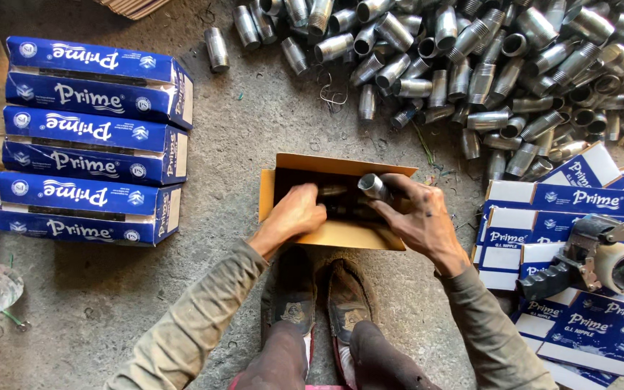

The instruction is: The person assembles a cardboard box, seals the bottom with a tape dispenser, and fills the box with metal pipe nipples taken from a large pile on the floor.

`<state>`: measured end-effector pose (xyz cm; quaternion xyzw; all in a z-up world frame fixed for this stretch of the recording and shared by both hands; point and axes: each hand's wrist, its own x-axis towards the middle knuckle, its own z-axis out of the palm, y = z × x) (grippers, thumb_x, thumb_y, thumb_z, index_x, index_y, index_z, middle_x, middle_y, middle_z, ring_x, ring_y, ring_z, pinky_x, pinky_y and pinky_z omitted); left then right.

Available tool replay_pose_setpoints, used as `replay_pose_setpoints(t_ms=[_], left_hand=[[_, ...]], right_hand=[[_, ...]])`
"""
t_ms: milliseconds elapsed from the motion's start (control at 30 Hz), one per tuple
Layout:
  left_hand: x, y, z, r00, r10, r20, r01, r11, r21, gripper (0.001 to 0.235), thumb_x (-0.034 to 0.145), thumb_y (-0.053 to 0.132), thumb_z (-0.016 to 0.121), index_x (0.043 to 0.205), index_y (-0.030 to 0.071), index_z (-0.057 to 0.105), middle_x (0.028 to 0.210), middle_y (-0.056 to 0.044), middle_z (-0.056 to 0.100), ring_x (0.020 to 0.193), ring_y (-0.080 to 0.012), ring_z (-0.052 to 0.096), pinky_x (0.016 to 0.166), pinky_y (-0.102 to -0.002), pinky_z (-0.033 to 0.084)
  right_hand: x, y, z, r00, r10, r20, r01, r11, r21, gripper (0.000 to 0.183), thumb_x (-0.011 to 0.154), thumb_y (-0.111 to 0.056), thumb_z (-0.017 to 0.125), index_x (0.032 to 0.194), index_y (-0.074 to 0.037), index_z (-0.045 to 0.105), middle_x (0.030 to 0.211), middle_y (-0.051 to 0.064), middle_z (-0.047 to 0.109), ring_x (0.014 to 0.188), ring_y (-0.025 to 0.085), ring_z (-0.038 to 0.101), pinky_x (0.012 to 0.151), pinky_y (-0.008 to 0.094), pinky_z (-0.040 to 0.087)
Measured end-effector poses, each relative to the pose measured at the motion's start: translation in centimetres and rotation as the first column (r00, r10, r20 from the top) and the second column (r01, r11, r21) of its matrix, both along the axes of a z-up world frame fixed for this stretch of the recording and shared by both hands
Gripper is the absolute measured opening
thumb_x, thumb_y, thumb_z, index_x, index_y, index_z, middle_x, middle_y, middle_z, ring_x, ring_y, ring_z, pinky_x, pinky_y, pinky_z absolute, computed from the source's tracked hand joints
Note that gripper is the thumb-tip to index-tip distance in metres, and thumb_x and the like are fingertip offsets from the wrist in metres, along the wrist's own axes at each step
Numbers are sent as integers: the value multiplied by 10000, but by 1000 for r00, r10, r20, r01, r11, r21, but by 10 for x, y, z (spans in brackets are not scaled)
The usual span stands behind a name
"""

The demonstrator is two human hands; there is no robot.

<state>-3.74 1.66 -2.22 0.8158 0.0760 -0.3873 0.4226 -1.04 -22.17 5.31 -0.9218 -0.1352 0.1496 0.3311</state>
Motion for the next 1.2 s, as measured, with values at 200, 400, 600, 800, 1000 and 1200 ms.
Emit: replay_pose_setpoints(t_ms=[200,400,600,800,1000,1200], left_hand=[[4,7,15,1000,1,-5,-1,1000,16,503,776,270,580,1069,-124,693,1116,-367,690,1182,-522,634,983,-638,505],[3,10,5,999,36,-31,-37,999,-40,525,736,238,521,1065,-132,694,1102,-370,693,1167,-503,648,970,-619,504],[5,8,-2,1000,-11,-12,10,999,-49,523,754,253,536,1077,-129,687,1111,-382,683,1178,-525,632,973,-623,492],[10,2,14,999,-11,-39,9,998,-59,587,766,310,536,1116,-139,680,1179,-378,678,1222,-528,615,996,-631,497],[11,-2,20,996,-68,-48,70,997,26,561,776,385,579,1076,-73,705,1100,-315,710,1167,-478,667,958,-594,535],[10,-6,43,990,-139,-25,140,990,15,576,874,371,573,1187,-101,676,1152,-368,697,1158,-557,649,979,-658,523]], right_hand=[[5,24,-16,973,231,15,-232,972,26,426,830,-146,816,1233,-60,708,1049,234,789,1025,424,760,826,549,630],[7,37,-42,926,370,-67,-374,887,-270,347,870,-362,756,1106,-107,743,886,155,790,872,398,775,769,554,629],[5,31,-47,918,391,-66,-387,850,-357,272,874,-303,736,1087,-134,748,840,139,770,844,383,773,726,529,627],[4,30,-66,901,428,62,-357,816,-454,240,854,-311,697,1042,-168,738,799,77,722,799,326,762,676,474,620],[4,29,-61,917,398,12,-361,845,-396,223,868,-296,712,1052,-180,760,814,56,731,799,296,765,691,445,633],[47,26,26,986,163,-17,-155,962,224,159,834,-162,802,991,-143,796,865,103,809,872,340,801,743,468,646]])
